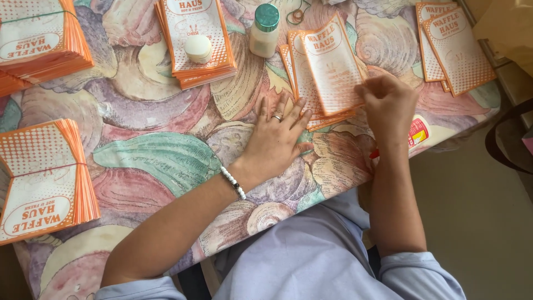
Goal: Applying glue to the edges of paper bags and folding them to seal.
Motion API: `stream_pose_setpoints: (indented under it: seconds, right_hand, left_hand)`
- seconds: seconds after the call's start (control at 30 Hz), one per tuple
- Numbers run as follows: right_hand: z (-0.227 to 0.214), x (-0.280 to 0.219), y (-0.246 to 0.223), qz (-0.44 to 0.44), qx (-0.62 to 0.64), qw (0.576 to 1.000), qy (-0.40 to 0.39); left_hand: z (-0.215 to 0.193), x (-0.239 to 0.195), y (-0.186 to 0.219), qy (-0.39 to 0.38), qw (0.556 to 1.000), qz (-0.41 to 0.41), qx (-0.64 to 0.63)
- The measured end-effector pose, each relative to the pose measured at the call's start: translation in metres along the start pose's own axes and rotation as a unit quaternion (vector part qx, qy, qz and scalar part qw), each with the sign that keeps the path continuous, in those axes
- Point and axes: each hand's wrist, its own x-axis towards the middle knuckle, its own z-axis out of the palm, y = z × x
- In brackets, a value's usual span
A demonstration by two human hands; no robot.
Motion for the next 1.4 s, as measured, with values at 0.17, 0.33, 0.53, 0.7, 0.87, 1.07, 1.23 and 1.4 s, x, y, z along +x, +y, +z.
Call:
stream_pose_setpoints:
  seconds: [0.17,0.33,0.53,0.7,0.87,1.07,1.23,1.4]
  right_hand:
    - [-0.017,-0.007,0.012,-0.085,0.009,0.993,0.080]
    - [-0.027,-0.040,-0.035,-0.258,-0.002,0.951,0.170]
    - [-0.023,-0.082,-0.084,-0.389,0.026,0.914,0.109]
    - [-0.052,-0.080,-0.059,-0.299,0.055,0.941,-0.145]
    - [-0.066,-0.070,-0.045,-0.274,0.004,0.929,-0.248]
    - [-0.075,-0.064,-0.020,-0.234,-0.044,0.946,-0.220]
    - [-0.105,-0.072,0.025,-0.032,-0.156,0.986,0.042]
    - [-0.097,-0.069,0.000,0.265,-0.027,0.961,-0.077]
  left_hand:
    - [-0.002,0.000,-0.001,-0.015,1.000,0.006,-0.012]
    - [0.005,0.005,-0.011,0.184,0.981,0.016,-0.055]
    - [-0.024,0.001,-0.023,0.290,0.948,0.110,-0.072]
    - [-0.037,-0.013,-0.028,-0.075,0.983,0.165,-0.037]
    - [-0.041,-0.023,-0.033,-0.077,0.981,0.169,-0.056]
    - [-0.033,-0.030,-0.032,-0.007,0.983,0.182,0.040]
    - [-0.029,-0.032,-0.027,0.034,0.979,0.188,0.070]
    - [-0.029,-0.032,-0.021,0.036,0.978,0.194,0.062]
